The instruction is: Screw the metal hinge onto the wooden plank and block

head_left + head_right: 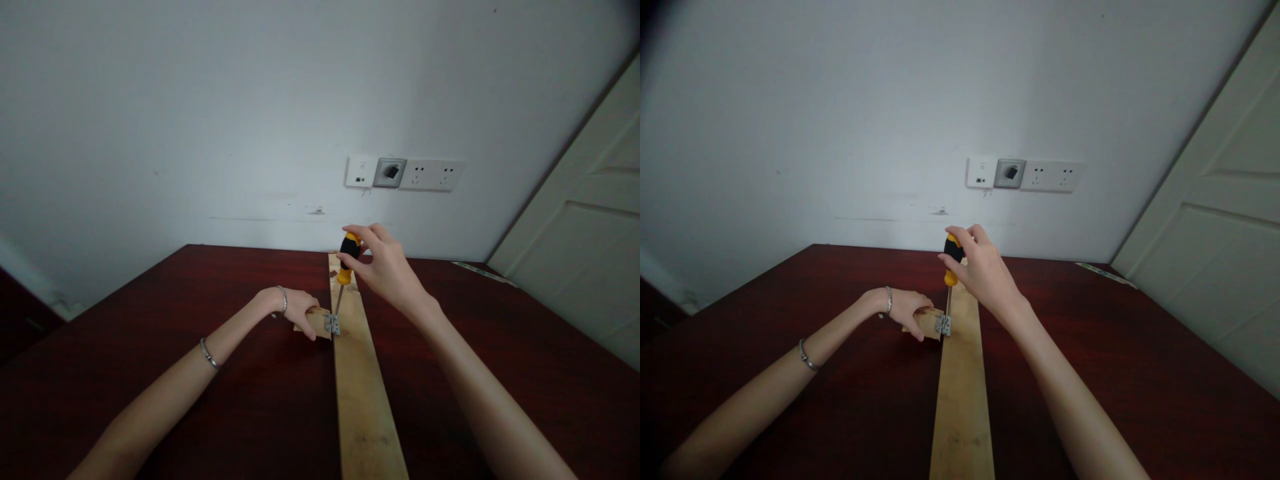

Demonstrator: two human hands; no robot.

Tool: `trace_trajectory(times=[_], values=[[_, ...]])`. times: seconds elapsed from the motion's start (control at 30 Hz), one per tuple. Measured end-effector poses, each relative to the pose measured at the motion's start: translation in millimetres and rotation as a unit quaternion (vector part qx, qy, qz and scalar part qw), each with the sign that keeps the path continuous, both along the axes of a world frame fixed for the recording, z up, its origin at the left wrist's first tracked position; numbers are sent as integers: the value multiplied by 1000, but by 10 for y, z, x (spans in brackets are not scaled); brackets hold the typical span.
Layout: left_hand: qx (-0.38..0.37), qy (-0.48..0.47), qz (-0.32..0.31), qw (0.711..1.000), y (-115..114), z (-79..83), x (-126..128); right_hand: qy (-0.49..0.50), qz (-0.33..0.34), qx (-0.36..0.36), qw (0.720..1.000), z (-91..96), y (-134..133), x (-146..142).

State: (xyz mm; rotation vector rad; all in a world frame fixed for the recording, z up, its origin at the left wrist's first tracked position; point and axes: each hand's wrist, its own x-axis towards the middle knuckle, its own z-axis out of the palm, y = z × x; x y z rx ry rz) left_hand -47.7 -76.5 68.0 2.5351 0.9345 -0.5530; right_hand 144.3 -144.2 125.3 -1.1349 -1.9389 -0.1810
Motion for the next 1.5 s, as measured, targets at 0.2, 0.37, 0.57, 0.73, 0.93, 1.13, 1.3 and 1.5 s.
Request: trace_trajectory(times=[0.2, 0.37, 0.57, 0.73, 0.93, 1.13, 1.3, 1.5], values=[[-1, 6, -8, 1000, -10, 21, 3, -10, 18, -1, 1000, 28, -41, -31], [5, 1, 2, 1000, -41, 44, 13, -25, 9, -16, 1000, 32, -48, -3], [-11, 0, 7, 1000, -35, 24, 15, -27, 59, -6, 998, 51, -65, -34], [8, -3, -4, 1000, -11, 11, 8, -39, 19, -34, 999, 37, -66, -30], [-5, 5, -2, 1000, 0, 4, 9, -35, 23, -24, 999, 40, -71, -28], [9, 0, 0, 1000, 5, -7, -2, -37, -20, -45, 998, 65, -98, -19], [9, -2, 4, 1000, 27, -37, -11, -34, -13, -54, 998, 80, -112, -34], [6, 1, -1, 1000, 16, -21, -8, -35, -11, -43, 998, 65, -86, -30]])
